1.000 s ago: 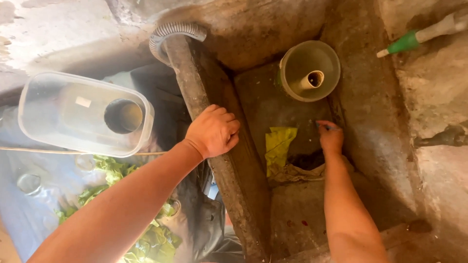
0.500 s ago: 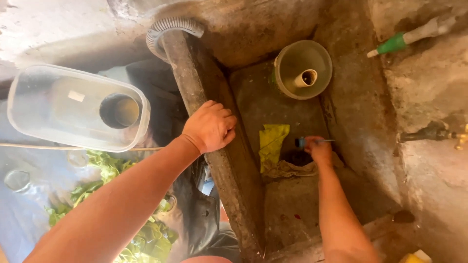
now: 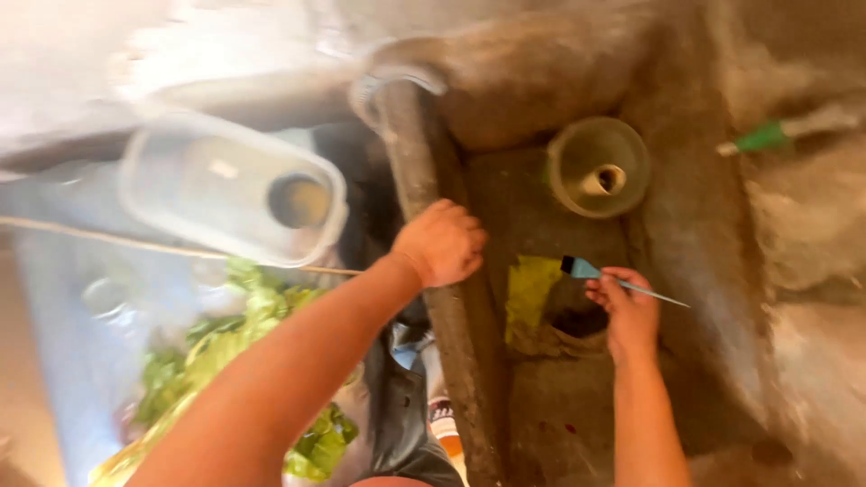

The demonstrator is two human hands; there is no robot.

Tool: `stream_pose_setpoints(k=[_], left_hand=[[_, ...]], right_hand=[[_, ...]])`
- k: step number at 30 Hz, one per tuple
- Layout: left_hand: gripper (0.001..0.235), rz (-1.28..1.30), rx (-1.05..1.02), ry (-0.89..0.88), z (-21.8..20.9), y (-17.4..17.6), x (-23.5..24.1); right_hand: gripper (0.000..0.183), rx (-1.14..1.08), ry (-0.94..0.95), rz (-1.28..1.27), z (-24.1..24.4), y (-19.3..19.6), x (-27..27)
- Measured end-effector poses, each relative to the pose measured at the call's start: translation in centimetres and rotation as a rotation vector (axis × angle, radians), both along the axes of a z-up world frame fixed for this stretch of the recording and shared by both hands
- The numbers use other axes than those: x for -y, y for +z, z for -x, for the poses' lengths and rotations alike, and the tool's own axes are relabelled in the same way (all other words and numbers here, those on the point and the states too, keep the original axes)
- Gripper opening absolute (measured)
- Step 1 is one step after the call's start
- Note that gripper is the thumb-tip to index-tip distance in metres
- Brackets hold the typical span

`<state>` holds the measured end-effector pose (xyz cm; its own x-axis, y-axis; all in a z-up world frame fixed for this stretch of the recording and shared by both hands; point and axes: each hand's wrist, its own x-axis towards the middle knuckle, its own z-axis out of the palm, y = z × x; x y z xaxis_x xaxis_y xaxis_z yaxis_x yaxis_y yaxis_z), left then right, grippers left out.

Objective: Cutting leafy green vegetables on a counter, transporting them to a sink, washing the greens, and cleaning the sink area.

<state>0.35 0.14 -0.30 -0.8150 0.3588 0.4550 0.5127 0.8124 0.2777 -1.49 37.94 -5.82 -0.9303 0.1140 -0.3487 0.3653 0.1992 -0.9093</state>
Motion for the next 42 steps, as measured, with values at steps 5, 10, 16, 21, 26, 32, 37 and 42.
stream_pose_setpoints(k=[5, 10, 16, 21, 26, 32, 37, 42], left_hand=[[0.023, 0.033, 0.011, 0.034, -0.4, -2.2, -0.5], [0.025, 0.180, 0.316, 0.040, 0.7, -3.7, -1.4], [0.024, 0.239, 0.343, -0.028, 1.7, -3.6, -1.5], [0.026, 0.015, 0.062, -0.001, -0.1, -1.3, -0.4], [0.022, -0.001, 0.090, -0.049, 0.2, 0.0, 0.2], [0.026, -0.005, 0.128, -0.088, 0.6, -0.7, 0.4], [0.028, 0.006, 0.111, -0.098, 0.5, 0.5, 0.3], [0.027, 0.012, 0.090, -0.095, 0.5, -0.3, 0.4]], right_hand=[[0.016, -0.166, 0.143, 0.161, 0.7, 15.0, 18.3], [0.016, -0.043, 0.599, 0.351, -0.2, 18.7, 35.0], [0.075, -0.037, 0.812, 0.243, 0.6, 14.5, 36.3], [0.048, -0.068, 0.397, 0.039, 1.8, 10.7, 19.4], [0.078, 0.333, 0.242, -0.768, 0.5, -7.1, -3.8], [0.134, 0.669, 0.213, -0.933, -1.9, -10.1, -1.2], [0.098, 0.473, 0.429, -1.096, -3.9, -12.2, 5.8], [0.064, 0.374, 0.467, -0.690, -5.0, -9.2, 10.2]])
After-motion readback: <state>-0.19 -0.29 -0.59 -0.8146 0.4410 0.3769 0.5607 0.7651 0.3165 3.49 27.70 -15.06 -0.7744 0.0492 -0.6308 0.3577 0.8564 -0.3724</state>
